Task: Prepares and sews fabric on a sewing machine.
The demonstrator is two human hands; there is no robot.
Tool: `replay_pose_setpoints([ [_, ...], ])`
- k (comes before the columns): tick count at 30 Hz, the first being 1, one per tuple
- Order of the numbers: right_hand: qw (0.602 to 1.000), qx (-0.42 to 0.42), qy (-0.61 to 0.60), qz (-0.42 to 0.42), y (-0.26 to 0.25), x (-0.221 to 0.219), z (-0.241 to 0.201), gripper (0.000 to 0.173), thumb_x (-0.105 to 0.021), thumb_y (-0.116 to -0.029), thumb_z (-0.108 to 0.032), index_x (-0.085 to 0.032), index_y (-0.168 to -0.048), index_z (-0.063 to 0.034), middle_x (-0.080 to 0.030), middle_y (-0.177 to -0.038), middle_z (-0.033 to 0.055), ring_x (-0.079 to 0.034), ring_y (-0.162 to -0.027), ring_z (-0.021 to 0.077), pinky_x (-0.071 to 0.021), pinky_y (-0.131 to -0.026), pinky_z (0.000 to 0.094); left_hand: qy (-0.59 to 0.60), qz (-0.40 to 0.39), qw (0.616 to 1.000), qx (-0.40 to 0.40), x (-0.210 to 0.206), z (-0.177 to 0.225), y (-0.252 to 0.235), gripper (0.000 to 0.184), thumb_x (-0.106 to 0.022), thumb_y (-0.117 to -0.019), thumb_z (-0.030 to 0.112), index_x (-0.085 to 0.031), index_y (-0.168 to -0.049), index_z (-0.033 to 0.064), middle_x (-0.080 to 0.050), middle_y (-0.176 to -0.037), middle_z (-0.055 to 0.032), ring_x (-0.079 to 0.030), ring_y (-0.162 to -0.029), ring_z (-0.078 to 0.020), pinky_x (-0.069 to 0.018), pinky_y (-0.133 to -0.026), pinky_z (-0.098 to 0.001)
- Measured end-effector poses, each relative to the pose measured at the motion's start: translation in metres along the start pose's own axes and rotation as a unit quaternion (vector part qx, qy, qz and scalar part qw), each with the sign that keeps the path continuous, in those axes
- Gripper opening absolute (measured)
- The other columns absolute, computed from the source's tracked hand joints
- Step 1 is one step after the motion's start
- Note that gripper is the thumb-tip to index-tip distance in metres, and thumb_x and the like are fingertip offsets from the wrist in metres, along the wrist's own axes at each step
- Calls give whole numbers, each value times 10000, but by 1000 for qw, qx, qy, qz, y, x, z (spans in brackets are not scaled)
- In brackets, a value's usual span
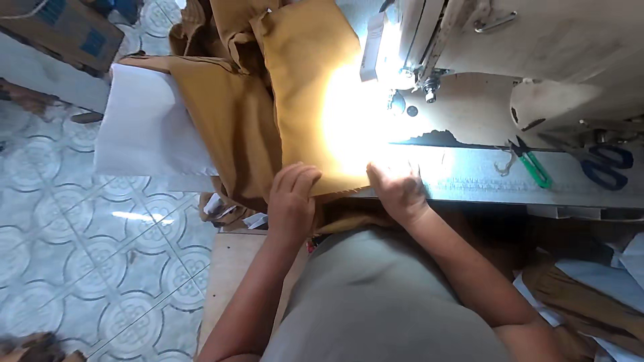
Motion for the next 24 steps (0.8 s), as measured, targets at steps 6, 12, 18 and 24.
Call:
replay_pose_setpoints([
  [6,998,-40,-24,43,-4,25,1,254,-795,-818,-110,-753,-1067,-76,-721,-980,162,-692,-970,385,-569,-799,521,-48,62,994,73,26,-14,0,250,-646,-827,-74,-663,-1067,-4,-650,-1216,-232,-585,-1207,-445,-462,-1015,-574],
  [12,953,7,-292,-77,-16,30,3,160,-617,-997,-98,-762,-1046,-52,-754,-944,69,-732,-849,154,-606,-761,316,31,85,993,78,37,-4,0,152,-686,-786,-11,-589,-903,-24,-669,-1037,-221,-663,-1003,-352,-549,-836,-470],
  [18,553,-187,-803,-124,-20,16,6,269,-469,-1069,-199,-712,-970,-139,-737,-898,-14,-712,-835,77,-609,-796,289,25,-53,990,130,8,1,-7,203,-719,-840,-29,-633,-1017,-79,-665,-999,-267,-685,-944,-435,-561,-819,-602],
  [24,484,-323,-805,-117,-11,-11,19,250,-488,-1078,-300,-672,-1049,-134,-730,-891,14,-707,-779,88,-612,-699,275,594,-66,784,166,-3,-19,-2,171,-673,-981,233,-634,-1147,243,-695,-946,69,-678,-841,-28,-598,-782,-240],
])
Point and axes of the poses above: each hand's wrist, its own y-axis away from the middle knuckle, its own x-axis out of the back of the hand, z = x × y, the point moved 8 cm from there along -y, towards the middle knuckle
